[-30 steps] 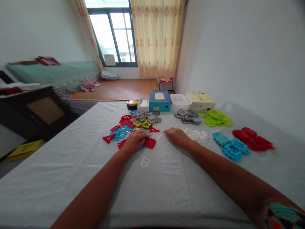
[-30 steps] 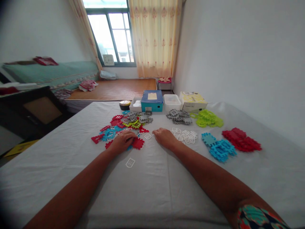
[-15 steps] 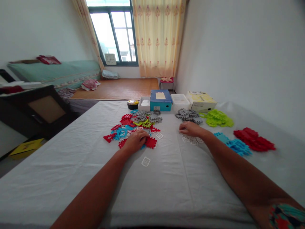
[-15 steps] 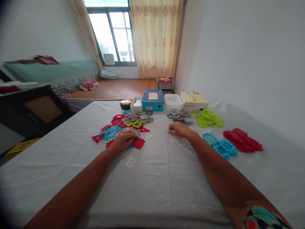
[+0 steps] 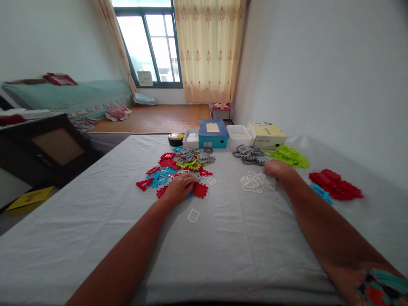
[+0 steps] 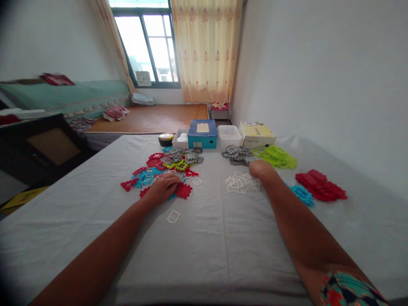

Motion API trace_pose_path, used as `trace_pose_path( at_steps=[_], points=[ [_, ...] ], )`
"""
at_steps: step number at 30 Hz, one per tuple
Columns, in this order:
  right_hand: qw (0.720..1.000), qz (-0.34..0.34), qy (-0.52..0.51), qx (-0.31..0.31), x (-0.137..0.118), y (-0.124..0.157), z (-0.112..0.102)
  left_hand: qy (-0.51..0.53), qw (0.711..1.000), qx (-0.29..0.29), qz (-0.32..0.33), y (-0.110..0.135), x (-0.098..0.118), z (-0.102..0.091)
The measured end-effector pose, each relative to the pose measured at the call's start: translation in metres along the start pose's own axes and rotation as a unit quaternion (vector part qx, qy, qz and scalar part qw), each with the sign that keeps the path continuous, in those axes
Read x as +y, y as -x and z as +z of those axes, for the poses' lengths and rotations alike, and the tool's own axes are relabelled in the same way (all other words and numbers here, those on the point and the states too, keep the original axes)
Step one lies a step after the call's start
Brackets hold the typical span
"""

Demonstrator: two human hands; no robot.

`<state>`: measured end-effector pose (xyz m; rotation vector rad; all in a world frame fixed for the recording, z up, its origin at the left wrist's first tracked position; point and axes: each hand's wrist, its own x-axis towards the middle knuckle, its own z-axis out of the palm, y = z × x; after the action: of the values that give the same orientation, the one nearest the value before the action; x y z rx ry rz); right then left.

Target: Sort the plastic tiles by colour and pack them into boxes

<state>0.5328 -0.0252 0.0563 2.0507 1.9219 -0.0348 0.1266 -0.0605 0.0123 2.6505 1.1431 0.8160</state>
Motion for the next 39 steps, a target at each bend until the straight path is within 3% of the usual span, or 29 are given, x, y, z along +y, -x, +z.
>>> trace_pose_path(
  at_steps=[4,7,9,11,13,16,23,31,34,36,39],
  points=[
    [0.999,-0.032,-0.007,0.028,-0.016,0.008,-0.011,0.002,1.000,0.001,0.002,0.000,0.002,-0.001],
    [0.989,-0.085,-0.041,0.111,-0.050,0.023,-0.016,0.003,1.000,0.003,0.003,-0.001,0.001,-0.001],
    [0.952,-0.225,-0.102,0.181,-0.084,0.034,-0.011,0.002,1.000,0.004,0.000,0.000,0.001,0.000],
    [0.883,-0.385,-0.146,0.226,-0.119,0.041,-0.002,-0.001,1.000,0.003,-0.002,0.000,0.000,0.000],
    [0.837,-0.462,-0.144,0.254,-0.147,0.045,0.007,-0.001,1.000,0.001,0.000,0.000,0.001,0.000],
    [0.840,-0.457,-0.109,0.271,-0.165,0.046,0.015,0.002,1.000,0.001,0.003,0.000,0.002,0.000],
    [0.872,-0.413,-0.095,0.246,-0.154,0.048,0.013,0.000,1.000,-0.002,-0.001,0.000,0.002,-0.001],
    [0.944,-0.238,-0.112,0.201,-0.097,0.031,-0.003,-0.003,1.000,-0.005,-0.007,0.000,0.004,-0.002],
    [0.927,-0.249,-0.124,0.251,-0.094,0.029,-0.003,-0.006,1.000,0.002,-0.008,0.000,0.002,0.000],
    [0.897,-0.311,-0.157,0.274,-0.110,0.031,0.001,-0.009,1.000,0.006,-0.006,0.001,0.000,0.001],
    [0.856,-0.414,-0.179,0.253,-0.143,0.036,0.010,-0.012,1.000,0.003,-0.007,0.001,0.000,0.001]
  ],
)
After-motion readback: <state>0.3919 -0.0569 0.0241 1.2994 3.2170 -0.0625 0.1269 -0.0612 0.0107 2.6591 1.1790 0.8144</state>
